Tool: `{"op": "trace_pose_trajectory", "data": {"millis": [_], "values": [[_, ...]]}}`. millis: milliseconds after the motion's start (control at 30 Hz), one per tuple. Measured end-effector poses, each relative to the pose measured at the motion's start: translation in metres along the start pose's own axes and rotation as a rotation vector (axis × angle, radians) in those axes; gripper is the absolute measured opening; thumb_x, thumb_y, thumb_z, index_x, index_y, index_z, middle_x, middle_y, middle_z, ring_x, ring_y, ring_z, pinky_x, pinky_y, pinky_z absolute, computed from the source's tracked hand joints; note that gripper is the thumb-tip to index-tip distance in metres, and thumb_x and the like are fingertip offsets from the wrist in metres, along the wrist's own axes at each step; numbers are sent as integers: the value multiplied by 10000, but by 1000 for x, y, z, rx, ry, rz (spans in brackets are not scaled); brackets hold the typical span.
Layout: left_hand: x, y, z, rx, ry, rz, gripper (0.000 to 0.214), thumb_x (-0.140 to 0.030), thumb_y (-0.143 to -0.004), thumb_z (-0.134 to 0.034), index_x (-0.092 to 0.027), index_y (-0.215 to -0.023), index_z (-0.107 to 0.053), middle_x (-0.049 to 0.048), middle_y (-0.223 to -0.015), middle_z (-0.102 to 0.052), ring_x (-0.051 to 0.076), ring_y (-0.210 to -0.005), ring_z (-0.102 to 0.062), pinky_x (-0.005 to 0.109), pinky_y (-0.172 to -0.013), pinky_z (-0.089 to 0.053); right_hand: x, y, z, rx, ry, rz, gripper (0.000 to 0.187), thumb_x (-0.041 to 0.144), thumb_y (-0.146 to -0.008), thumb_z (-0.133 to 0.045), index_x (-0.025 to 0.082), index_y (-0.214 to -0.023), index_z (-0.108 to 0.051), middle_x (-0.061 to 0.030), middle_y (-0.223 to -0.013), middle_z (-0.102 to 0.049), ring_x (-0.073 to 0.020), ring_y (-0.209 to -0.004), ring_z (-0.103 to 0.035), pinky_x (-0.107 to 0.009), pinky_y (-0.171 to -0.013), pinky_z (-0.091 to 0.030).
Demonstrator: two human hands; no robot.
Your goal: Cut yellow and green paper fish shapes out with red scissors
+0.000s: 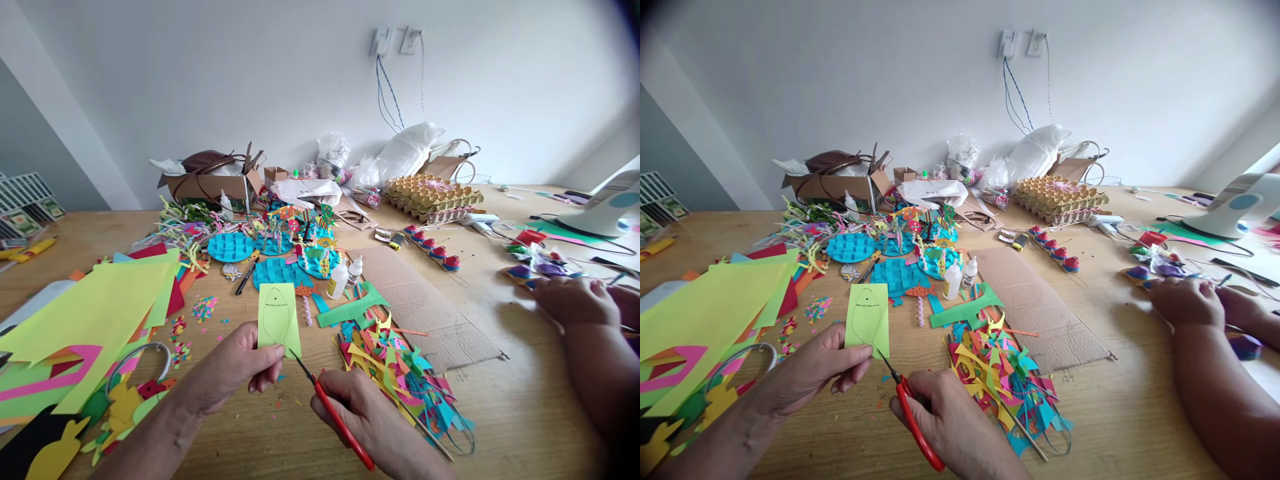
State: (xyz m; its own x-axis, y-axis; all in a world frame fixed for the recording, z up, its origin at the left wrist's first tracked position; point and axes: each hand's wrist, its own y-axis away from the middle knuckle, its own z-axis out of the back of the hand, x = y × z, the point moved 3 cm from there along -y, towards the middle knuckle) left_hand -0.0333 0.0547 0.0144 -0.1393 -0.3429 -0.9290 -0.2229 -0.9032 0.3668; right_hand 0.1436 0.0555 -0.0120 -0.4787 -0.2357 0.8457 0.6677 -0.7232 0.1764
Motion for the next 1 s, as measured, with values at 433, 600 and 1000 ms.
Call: {"op": "trace_pose_trajectory", "data": {"millis": [433, 600, 1000], "values": [[-1, -1, -5, 45, -43, 2, 316, -403, -700, -547, -158, -505, -504, -33, -461, -470, 64, -398, -387, 189, -391, -246, 2, -1, 2, -28, 43, 20, 389, 367, -892, -460, 174, -575, -343, 68, -531, -296, -76, -505, -269, -206, -440, -196], [-1, -2, 1, 23, -42, -47, 289, -414, -736, -547, -155, -609, -541, -24, -554, -534, 88, -487, -469, 198, -463, -347, 1, -1, 2, -48, 59, 24, 382, 349, -883, -466, 175, -569, -338, 68, -525, -291, -76, -499, -267, -207, -437, -191], [-4, -3, 8, -55, -62, -193, 174, -335, -755, -568, -164, -758, -603, -28, -652, -531, 114, -604, -439, 222, -564, -385, -2, -5, -2, -52, 36, 46, 376, 322, -877, -460, 177, -558, -324, 68, -514, -274, -77, -493, -255, -212, -430, -174]]}}
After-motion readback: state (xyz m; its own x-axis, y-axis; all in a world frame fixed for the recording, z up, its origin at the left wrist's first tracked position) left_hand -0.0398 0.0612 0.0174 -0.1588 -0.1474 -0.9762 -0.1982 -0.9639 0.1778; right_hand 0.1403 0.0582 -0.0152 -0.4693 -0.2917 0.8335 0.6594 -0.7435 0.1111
